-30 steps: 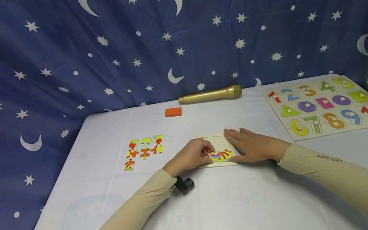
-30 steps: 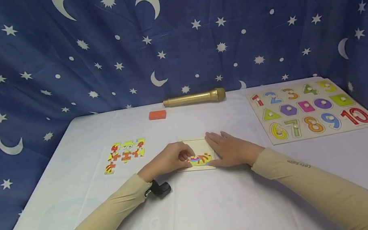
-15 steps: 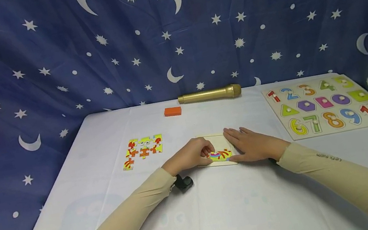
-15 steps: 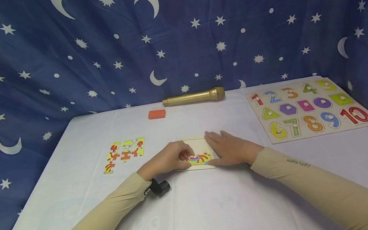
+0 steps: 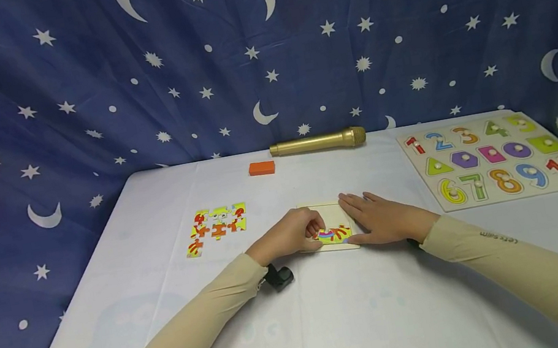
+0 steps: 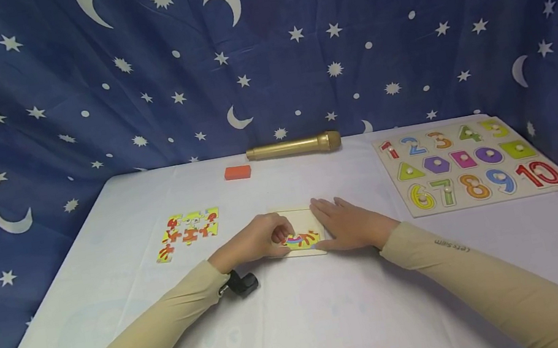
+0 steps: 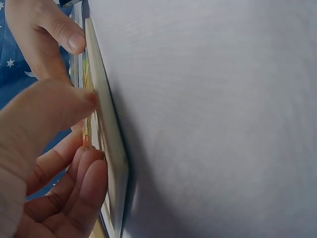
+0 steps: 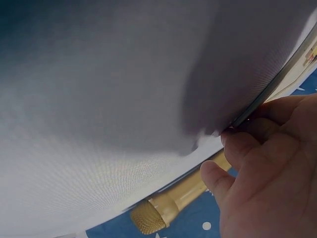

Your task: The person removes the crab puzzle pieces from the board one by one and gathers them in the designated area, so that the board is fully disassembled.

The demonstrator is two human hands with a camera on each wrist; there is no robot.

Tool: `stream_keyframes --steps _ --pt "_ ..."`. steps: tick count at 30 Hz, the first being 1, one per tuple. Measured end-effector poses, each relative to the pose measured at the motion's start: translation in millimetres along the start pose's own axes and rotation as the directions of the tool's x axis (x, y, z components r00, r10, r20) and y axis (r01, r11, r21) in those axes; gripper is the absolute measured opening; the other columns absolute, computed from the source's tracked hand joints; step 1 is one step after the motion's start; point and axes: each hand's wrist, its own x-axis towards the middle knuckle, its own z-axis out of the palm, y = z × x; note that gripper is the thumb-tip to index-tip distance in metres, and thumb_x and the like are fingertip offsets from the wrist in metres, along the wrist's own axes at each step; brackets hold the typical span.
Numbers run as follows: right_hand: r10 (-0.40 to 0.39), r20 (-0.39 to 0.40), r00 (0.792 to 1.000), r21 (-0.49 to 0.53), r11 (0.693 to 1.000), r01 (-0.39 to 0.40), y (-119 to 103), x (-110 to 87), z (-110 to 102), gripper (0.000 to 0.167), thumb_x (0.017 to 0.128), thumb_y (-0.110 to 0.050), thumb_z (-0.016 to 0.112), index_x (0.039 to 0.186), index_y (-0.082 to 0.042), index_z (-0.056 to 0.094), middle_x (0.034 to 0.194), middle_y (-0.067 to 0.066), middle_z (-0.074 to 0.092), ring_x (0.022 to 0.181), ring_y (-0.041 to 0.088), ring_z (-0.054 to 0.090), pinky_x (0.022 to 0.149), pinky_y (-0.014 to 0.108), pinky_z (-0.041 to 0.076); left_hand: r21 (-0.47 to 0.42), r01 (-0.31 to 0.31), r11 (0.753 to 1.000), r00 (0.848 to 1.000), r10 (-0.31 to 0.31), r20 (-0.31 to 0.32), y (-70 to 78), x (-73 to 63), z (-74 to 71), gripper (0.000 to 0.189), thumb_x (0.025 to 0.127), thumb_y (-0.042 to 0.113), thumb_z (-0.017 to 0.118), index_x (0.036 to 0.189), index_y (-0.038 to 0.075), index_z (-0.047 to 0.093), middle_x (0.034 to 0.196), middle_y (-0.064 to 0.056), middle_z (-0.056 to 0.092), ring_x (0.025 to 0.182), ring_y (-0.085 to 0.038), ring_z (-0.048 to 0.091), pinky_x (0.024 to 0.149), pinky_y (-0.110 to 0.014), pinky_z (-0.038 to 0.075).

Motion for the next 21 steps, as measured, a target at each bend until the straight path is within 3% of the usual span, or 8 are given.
stream_keyframes --steps 13,21 --pt "-0.005 -0.004 1.000 -0.006 1.000 0.005 -0.2 -0.4 -0.4 0.088 0.091 -0.058 0.046 0.149 0.001 0.016 0.157 0.016 0.015 0.145 0.030 0.016 0.116 0.052 0.015 -0.037 -0.068 0.997 0.998 0.067 -0.020 0.7 -0.7 -2.5 0.021 0.074 0.001 0.072 0.090 0.002 0.059 0.083 -0.004 0.058 0.074 -0.009 0.053 0.069 -0.016 0.047" --pt "0.000 -0.004 1.000 -0.005 1.000 0.000 -1.6 -0.3 -0.8 0.088 0.091 -0.058 0.046 0.149 0.001 0.016 0.157 0.017 0.016 0.145 0.030 0.017 0.116 0.052 0.016 -0.046 -0.017 0.999 1.000 0.016 -0.013 -0.4 -1.7 -2.2 0.022 0.075 0.006 0.076 0.092 0.003 0.063 0.085 -0.005 0.061 0.076 -0.011 0.055 0.069 -0.016 0.047"
